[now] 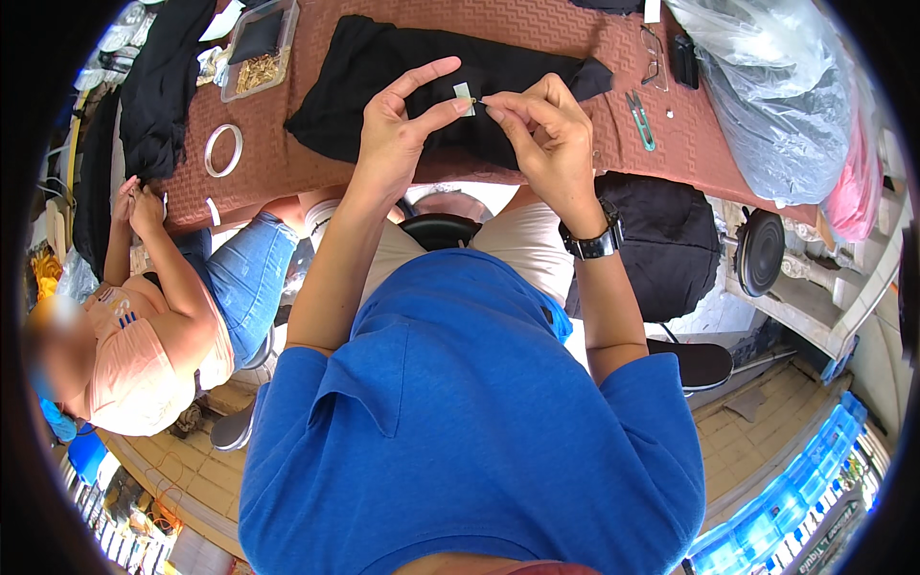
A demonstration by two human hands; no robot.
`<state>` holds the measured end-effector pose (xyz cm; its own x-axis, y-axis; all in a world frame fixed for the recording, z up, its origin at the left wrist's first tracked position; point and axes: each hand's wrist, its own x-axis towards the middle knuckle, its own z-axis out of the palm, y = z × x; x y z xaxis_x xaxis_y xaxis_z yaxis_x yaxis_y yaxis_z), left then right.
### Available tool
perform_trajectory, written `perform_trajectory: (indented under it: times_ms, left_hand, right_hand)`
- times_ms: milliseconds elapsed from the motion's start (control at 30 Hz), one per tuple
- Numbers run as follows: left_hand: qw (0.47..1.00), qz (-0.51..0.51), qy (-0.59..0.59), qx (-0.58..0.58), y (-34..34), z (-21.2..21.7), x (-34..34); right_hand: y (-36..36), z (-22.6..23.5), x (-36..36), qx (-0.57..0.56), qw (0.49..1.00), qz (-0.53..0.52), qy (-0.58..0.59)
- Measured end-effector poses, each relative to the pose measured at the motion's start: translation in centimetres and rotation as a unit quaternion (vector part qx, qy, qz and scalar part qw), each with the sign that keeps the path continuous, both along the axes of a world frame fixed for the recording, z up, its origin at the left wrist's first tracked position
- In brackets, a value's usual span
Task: The person attaches small white labels to black fabric items by hand using a needle and thread, then cuts the thread with shears.
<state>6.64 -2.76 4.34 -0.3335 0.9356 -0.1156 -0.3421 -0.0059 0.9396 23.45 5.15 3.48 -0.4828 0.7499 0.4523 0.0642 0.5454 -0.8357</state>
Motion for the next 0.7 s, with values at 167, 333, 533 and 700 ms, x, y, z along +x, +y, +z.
perform_trajectory:
  times_ms: [167, 333, 533, 700]
  left_hand:
    - [1.0, -0.001, -0.002, -0.004, -0.1, -0.1, 0.01]
    - [1.0, 0.0, -0.01, -0.002, -0.16, -0.13, 0.07]
    - [1.0, 0.0, -0.007, -0.006, -0.22, -0.15, 0.09]
    - [1.0, 0.001, -0.004, -0.007, -0.23, -0.34, 0.08]
  right_hand:
    - [0.01, 0.07, 0.08, 0.001, 1.0, 0.003, -0.012]
    - [-0.06, 0.34, 0.09, 0.0, 1.0, 0.005, -0.017]
    - [0.06, 0.14, 0.11, 0.001, 1.0, 0.011, -0.015]
    - [-0.06, 0.09, 0.02, -0.012, 1.0, 0.01, -0.012]
